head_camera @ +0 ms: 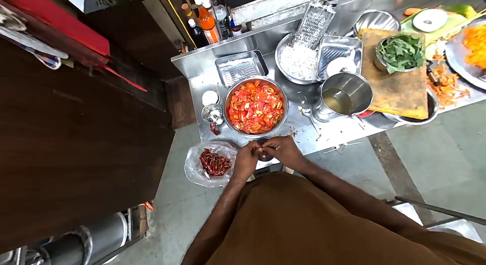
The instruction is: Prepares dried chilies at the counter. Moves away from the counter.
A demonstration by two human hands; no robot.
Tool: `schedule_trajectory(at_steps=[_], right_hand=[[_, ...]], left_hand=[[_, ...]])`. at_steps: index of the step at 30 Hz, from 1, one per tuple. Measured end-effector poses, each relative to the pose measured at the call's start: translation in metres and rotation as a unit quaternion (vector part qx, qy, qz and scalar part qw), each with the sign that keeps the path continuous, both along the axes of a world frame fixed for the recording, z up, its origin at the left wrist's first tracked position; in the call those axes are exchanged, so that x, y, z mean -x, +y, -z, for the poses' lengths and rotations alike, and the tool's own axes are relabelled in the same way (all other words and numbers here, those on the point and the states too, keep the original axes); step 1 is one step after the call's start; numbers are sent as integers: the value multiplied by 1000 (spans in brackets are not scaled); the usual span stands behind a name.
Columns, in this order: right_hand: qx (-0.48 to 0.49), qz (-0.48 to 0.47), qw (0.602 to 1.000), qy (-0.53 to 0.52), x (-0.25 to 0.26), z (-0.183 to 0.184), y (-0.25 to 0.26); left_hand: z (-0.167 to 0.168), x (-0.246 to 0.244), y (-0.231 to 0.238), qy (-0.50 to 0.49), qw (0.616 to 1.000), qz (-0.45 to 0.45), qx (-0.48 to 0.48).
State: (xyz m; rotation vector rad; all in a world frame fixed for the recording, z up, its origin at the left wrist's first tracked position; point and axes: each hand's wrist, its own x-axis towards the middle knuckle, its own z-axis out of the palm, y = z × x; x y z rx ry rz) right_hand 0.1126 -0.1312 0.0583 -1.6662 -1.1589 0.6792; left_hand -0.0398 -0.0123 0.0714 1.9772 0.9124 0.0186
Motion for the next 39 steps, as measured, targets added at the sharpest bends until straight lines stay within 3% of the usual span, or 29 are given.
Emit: schedule_trajectory(at_steps=[2, 5, 11, 14, 16, 18, 20, 22, 25, 31, 35, 39], right_hand=[[-10, -12, 1000, 17, -1, 0, -3], [-5, -12, 991, 131, -4, -3, -6], [-26, 18, 953, 301, -14, 8, -9], [-27, 62, 934, 352, -20, 20, -16], [4, 112, 950, 292, -38, 29, -21], [81, 139, 978, 130, -62, 36, -28], [142, 142, 979, -23, -82, 41, -37], [160, 144, 972, -89, -91, 40, -41], [127, 148, 975, -102, -90, 35, -41], [95, 33, 995, 27, -44, 26, -19], [61, -38, 997, -16, -18, 33, -8], [43, -41, 997, -53, -19, 36, -6]], left_hand=[[10, 0, 7, 3, 999, 15, 36], [24, 2, 13, -88, 986, 9, 140], [38, -5, 1, -222, 921, -67, 312], [39, -10, 2, -208, 925, -86, 305], [40, -12, 4, -194, 940, -88, 266], [45, -10, 6, -172, 951, -91, 240], [49, -8, 6, -147, 958, -100, 226], [52, -8, 5, -132, 959, -110, 224], [57, -8, 4, -117, 955, -127, 242], [63, -13, 4, -87, 953, -131, 257], [59, -18, 1, -78, 956, -119, 257], [61, -14, 6, -67, 953, -95, 280]])
